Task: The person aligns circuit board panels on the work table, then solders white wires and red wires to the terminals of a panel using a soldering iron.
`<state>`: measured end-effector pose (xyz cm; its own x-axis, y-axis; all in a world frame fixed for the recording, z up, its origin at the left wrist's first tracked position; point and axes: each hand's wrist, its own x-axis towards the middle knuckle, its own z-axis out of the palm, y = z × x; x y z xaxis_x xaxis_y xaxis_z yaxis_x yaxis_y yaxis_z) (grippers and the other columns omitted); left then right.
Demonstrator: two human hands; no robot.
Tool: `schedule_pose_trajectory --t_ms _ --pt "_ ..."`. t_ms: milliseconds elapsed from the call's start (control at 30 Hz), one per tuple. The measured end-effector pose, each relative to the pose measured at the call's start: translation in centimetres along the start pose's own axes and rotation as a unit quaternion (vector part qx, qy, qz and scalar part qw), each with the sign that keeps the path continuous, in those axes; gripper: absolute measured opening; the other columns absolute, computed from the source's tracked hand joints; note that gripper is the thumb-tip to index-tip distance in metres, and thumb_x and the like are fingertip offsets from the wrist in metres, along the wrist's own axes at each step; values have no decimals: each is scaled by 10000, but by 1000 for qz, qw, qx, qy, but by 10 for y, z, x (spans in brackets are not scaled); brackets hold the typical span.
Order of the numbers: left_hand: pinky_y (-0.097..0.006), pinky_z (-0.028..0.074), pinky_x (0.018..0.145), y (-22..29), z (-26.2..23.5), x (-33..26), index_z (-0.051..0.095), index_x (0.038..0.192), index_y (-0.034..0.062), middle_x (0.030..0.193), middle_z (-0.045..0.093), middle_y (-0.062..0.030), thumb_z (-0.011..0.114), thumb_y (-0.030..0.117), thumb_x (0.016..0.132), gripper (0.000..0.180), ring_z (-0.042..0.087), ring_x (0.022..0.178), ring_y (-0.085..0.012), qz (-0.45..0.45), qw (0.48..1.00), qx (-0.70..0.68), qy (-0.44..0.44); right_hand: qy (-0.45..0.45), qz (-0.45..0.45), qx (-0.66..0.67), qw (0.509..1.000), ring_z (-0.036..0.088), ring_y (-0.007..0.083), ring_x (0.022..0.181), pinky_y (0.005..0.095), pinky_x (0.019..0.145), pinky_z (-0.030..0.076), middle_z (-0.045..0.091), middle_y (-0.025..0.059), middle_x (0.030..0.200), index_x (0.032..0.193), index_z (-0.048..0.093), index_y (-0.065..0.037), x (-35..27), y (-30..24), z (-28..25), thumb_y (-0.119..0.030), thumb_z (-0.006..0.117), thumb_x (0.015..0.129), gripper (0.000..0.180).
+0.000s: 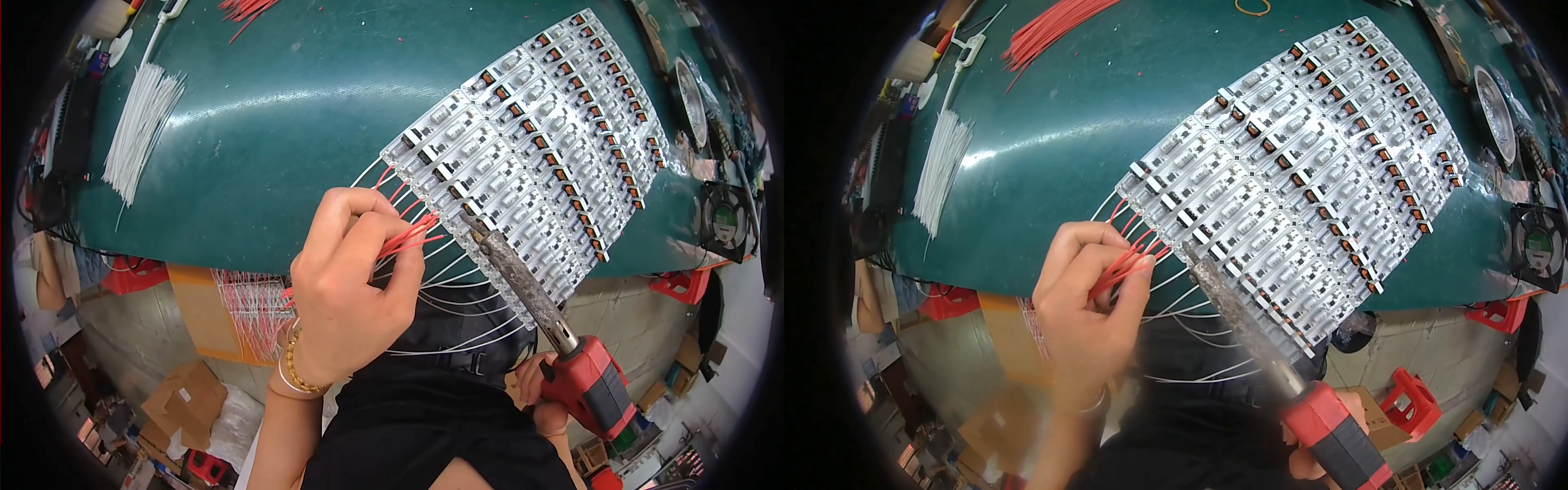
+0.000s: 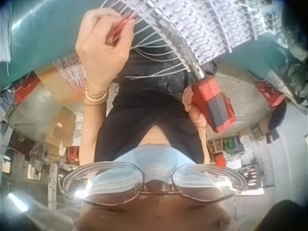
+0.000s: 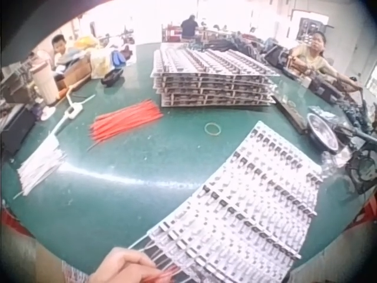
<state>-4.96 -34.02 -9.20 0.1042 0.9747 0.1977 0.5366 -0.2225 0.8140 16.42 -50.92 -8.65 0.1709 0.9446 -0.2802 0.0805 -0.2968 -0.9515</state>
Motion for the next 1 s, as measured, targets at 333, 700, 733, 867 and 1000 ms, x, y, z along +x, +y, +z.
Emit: schedule_pose_trajectory --t_ms 333,700,733,867,1000 --pt "-235 474 521 8 -6 -4 670 824 -9 964 565 -91 721 -43 738 105 583 616 -103 -29 996 -73 -38 2 -1 93 996 458 113 428 275 501 397 422 -58 504 1313 420 -43 -6 3 -2 -782 601 693 981" --pt "-184 298 462 8 7 -7 639 783 -28 970 578 -52 715 -59 751 88 374 549 -19 -22 999 -37 -12 -13 59 17 998 558 112 556 262 514 412 588 5 632 728 614 -56 -23 26 -24 -576 829 624 572" --pt "-184 299 462 8 7 -7 639 782 -27 965 580 -51 716 -59 750 89 370 544 -20 -19 999 -32 -12 -13 59 18 998 558 112 556 262 514 412 588 5 632 728 614 -56 -24 25 -20 -576 829 624 572" --pt "-187 299 460 6 7 -9 640 778 -25 954 583 -49 719 -58 745 92 362 530 -24 -15 1000 -22 -9 24 3 31 999 561 131 528 266 500 412 579 11 611 654 589 -67 -14 22 -16 -463 768 692 437" --pt "-274 482 555 2 5 -7 616 785 -15 954 545 -111 692 -74 726 113 607 633 -170 11 999 -15 -33 -46 45 40 997 571 172 532 271 495 414 573 18 603 658 587 -64 -11 14 -21 -459 753 730 435"
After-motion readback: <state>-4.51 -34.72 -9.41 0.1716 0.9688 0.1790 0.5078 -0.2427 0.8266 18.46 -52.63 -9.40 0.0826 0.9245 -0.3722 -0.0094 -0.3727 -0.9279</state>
